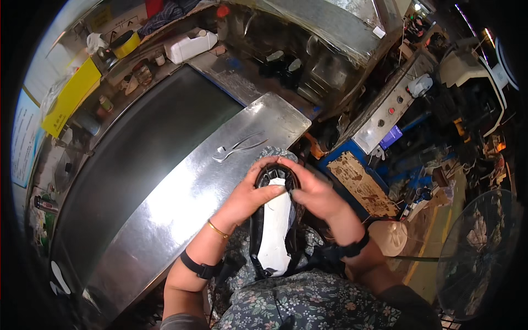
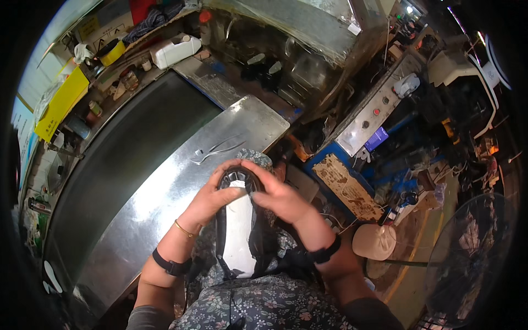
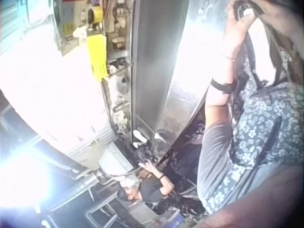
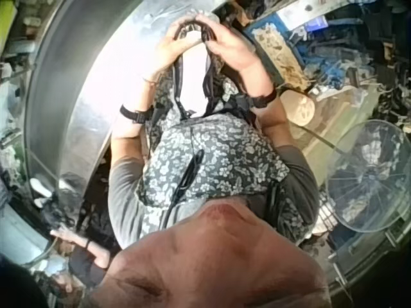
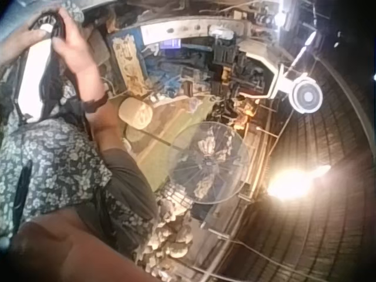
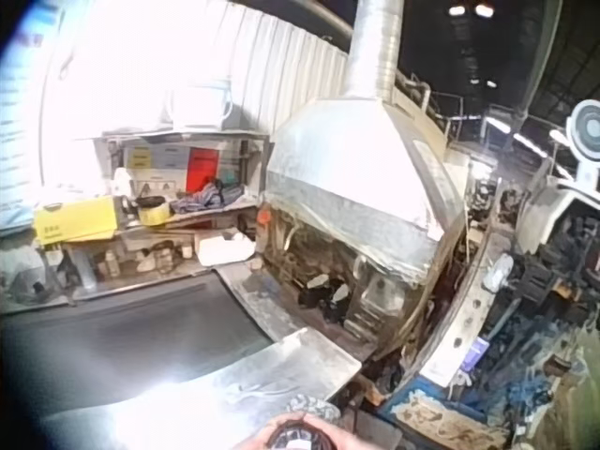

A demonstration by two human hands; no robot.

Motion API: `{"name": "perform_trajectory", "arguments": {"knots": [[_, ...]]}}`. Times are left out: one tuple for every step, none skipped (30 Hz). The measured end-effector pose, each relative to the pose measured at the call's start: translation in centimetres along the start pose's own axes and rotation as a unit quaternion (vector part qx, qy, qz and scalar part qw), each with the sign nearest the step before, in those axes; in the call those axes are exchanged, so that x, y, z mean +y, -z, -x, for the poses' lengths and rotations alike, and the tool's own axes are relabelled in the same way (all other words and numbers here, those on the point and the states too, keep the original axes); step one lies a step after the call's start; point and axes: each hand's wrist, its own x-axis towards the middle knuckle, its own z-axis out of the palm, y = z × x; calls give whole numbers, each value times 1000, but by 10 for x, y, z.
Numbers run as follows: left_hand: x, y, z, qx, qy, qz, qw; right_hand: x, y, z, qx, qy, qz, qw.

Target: Handling and inspecting shoe components on a factory conveyor belt.

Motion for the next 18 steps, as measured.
{"name": "perform_trajectory", "arguments": {"knots": [[4,-7,0,20,2,-43,999,11,-7,4,60,45,133,988],[2,-9,2,20,5,-42,999,20,-16,10,120,88,261,954],[0,-10,1,36,18,-38,998,28,-17,11,161,121,442,874],[1,-9,0,49,30,-35,998,30,-21,8,184,154,503,830],[7,-10,0,52,40,-15,998,29,-20,7,160,130,428,880],[7,-12,4,49,44,-15,998,27,-17,8,136,106,349,921],[9,-11,5,56,46,14,997,7,-25,12,78,32,131,988],[10,-10,6,62,49,43,996,3,-12,16,-4,21,91,996],[9,-14,7,63,36,-18,997,14,-19,20,54,38,164,984],[-6,-17,4,76,2,-75,994,24,-27,27,112,55,238,963],[-3,-20,5,84,7,-57,995,37,-24,29,150,90,367,914],[1,-22,4,92,14,-40,995,46,-21,33,177,113,450,868],[6,-22,5,108,6,-50,993,45,-33,30,176,113,418,884],[6,-20,1,101,12,-32,994,38,-41,28,176,117,388,897],[8,-20,6,103,33,2,994,31,-41,29,156,68,241,955],[17,-21,8,105,50,35,993,25,-37,29,129,21,89,987],[12,-22,9,105,48,35,993,25,-22,38,45,27,41,998],[3,-23,11,101,25,-7,995,33,-25,44,44,28,41,998]]}}
